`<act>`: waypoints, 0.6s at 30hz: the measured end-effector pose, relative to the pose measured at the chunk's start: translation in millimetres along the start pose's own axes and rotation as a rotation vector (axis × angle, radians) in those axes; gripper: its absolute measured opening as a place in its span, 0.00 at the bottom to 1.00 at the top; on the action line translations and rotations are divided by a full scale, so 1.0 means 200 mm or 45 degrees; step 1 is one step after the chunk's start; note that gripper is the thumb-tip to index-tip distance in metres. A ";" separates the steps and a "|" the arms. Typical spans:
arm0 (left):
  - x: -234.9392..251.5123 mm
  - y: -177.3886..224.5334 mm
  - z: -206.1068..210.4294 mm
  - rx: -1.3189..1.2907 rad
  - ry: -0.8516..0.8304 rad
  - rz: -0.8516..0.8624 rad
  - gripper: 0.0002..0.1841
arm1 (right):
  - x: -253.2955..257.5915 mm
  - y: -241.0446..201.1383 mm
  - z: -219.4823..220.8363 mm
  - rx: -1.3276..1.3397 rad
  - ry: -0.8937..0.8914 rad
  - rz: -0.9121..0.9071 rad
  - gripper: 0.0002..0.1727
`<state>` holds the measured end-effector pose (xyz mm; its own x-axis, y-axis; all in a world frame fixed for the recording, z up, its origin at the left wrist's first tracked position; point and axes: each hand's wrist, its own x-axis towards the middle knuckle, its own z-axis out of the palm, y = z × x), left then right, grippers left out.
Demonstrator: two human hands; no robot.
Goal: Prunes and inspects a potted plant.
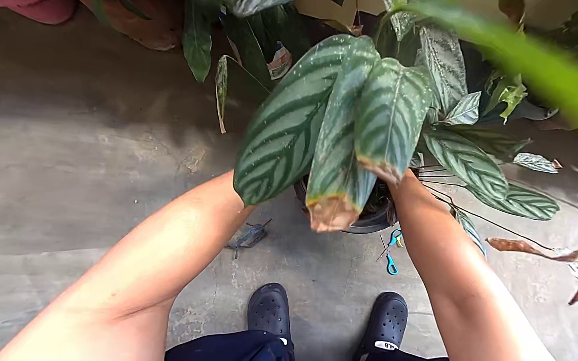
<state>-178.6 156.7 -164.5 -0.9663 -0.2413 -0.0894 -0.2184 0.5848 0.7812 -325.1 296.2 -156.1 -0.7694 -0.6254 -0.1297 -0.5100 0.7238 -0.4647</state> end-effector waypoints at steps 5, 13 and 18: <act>0.03 -0.13 0.08 0.175 -0.021 -0.046 0.16 | 0.00 0.01 0.01 0.142 0.056 -0.052 0.15; 0.14 -0.13 0.10 0.809 0.019 -0.010 0.20 | -0.13 0.20 0.01 -0.117 -0.263 0.201 0.26; 0.07 -0.12 0.12 0.597 0.125 0.139 0.17 | -0.35 0.06 -0.21 0.058 -0.234 0.544 0.22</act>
